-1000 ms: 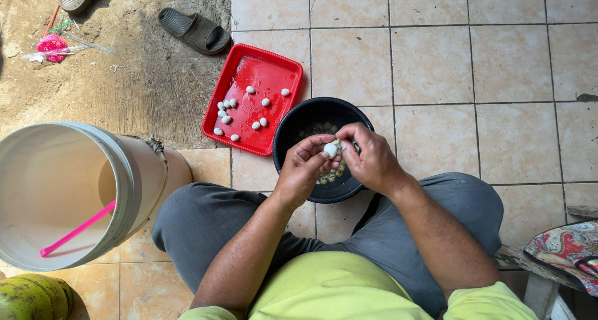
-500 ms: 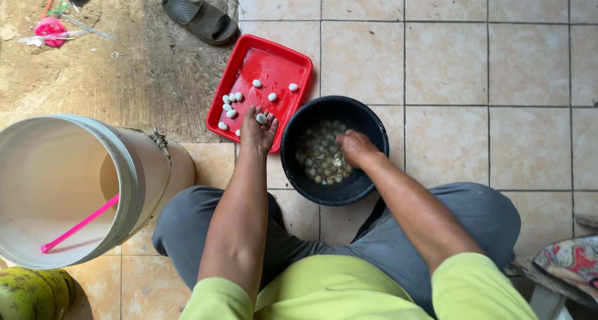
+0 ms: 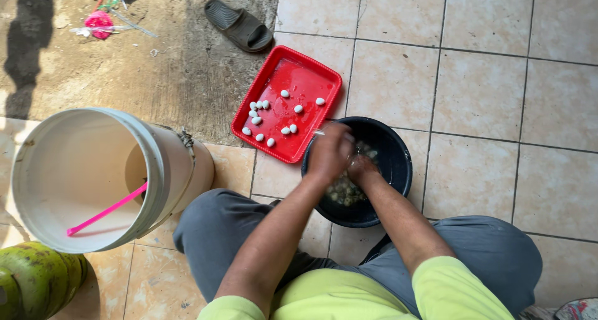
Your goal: The person sits on the floor and peels shells off small boiled eggs by hand over a black bowl of water, placing the peeled eggs onto a red tray and dropping shells into the bowl, repeating one egg at a time.
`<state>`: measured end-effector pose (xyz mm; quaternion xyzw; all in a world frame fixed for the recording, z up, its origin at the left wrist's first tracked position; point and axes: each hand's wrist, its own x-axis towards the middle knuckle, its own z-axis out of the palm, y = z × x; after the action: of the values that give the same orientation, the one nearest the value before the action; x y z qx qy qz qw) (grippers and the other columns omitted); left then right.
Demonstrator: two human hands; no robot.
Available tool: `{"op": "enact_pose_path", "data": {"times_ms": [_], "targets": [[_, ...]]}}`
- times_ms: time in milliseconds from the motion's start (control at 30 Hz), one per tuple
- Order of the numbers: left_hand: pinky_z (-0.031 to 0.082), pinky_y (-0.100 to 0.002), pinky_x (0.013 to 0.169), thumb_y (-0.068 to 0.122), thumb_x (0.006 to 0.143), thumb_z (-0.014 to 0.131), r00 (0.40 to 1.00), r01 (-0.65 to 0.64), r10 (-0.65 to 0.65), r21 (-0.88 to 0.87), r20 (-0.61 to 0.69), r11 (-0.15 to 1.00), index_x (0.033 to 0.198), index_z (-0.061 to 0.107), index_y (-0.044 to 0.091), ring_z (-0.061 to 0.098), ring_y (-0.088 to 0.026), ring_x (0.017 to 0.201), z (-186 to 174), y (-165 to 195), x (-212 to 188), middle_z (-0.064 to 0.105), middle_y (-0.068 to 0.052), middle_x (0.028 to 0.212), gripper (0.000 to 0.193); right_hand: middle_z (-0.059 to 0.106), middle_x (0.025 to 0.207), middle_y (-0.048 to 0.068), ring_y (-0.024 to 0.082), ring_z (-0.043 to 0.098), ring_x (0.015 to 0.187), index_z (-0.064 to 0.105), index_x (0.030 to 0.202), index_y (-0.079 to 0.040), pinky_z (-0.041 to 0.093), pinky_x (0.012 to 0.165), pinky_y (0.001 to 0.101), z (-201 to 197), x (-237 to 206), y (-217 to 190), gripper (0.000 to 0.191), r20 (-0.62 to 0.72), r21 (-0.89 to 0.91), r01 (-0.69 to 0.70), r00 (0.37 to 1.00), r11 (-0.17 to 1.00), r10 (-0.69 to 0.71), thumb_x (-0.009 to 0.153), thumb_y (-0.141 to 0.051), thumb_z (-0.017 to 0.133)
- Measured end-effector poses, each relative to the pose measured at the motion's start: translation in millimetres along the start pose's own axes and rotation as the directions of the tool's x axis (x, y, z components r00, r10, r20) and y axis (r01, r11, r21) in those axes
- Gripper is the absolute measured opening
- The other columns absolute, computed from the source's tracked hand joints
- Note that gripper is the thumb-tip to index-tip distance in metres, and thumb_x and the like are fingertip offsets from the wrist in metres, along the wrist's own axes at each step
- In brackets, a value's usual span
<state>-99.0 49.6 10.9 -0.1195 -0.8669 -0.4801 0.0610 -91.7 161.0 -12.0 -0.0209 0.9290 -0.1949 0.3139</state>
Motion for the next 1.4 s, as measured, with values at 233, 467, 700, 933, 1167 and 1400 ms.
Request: {"op": "enact_pose_path", "data": {"times_ms": [233,467,700,933,1167,1400], "targets": [[0.061,-0.048,0.084,0.017,0.090,0.062,0.700,-0.205,-0.308,0.594,0.645,0.778,0.108,0.075,0.008,0.070,-0.035,0.107,18.1,-6.4,-47.8,0.069,-0.018,0.119,0.024,0.070,0.124,0.021,0.040,0.063,0.120,0.072,0.123,-0.010,0.052,0.100,0.0478,16.7,-57.1,19.2,0.039,-0.076,0.126,0.136,0.989,0.983,-0.128,0.087,-0.007,0.057],[0.060,-0.049,0.084,0.010,0.087,0.064,0.783,-0.122,-0.286,0.588,0.552,0.800,0.108,0.073,0.006,0.071,-0.038,0.103,-17.6,20.1,-52.0,0.070,-0.020,0.114,0.023,0.075,0.111,0.018,0.035,0.072,0.106,0.074,0.108,-0.012,0.054,0.094,0.0455,70.4,-106.7,-1.9,0.020,0.043,0.234,0.070,0.996,0.970,-0.082,0.097,-0.016,0.058],[0.052,-0.054,0.083,0.018,0.092,0.064,0.924,0.008,-0.121,0.298,0.363,0.955,0.104,0.068,0.003,0.066,-0.044,0.095,-83.9,34.7,-76.6,0.069,-0.024,0.100,0.020,0.070,0.110,0.019,0.037,0.067,0.104,0.066,0.116,-0.009,0.054,0.088,0.0466,70.1,-111.6,-5.7,0.028,-0.253,0.417,0.268,0.952,0.869,-0.172,0.088,-0.013,0.064],[0.054,-0.050,0.100,0.016,0.089,0.062,0.844,0.049,-0.230,0.357,0.485,0.933,0.122,0.069,0.009,0.067,-0.041,0.111,-26.9,9.0,-71.0,0.071,-0.024,0.113,0.034,0.073,0.107,0.019,0.041,0.067,0.102,0.073,0.107,-0.013,0.052,0.087,0.0511,76.0,-112.6,-17.8,0.020,-0.109,0.082,0.341,0.937,0.937,-0.332,0.096,-0.019,0.058],[0.046,-0.048,0.110,0.017,0.086,0.070,0.644,0.336,-0.598,0.527,0.477,0.781,0.148,0.046,0.014,0.051,-0.045,0.132,-1.4,5.8,-39.5,0.043,-0.027,0.150,0.067,0.075,0.105,0.016,0.036,0.070,0.102,0.077,0.104,-0.010,0.055,0.090,0.0466,47.7,-115.9,22.5,0.022,-0.044,0.270,0.155,0.988,0.950,-0.149,0.089,-0.024,0.069],[0.048,-0.045,0.110,0.020,0.096,0.062,0.552,0.305,-0.655,0.606,0.517,0.735,0.140,0.059,0.009,0.055,-0.038,0.135,21.0,-4.4,-20.4,0.051,-0.026,0.149,0.045,0.070,0.105,0.017,0.031,0.067,0.098,0.067,0.126,-0.006,0.054,0.088,0.0415,69.2,-120.1,34.4,0.033,-0.299,0.022,0.178,0.940,0.984,-0.164,0.095,-0.012,0.056]]}}
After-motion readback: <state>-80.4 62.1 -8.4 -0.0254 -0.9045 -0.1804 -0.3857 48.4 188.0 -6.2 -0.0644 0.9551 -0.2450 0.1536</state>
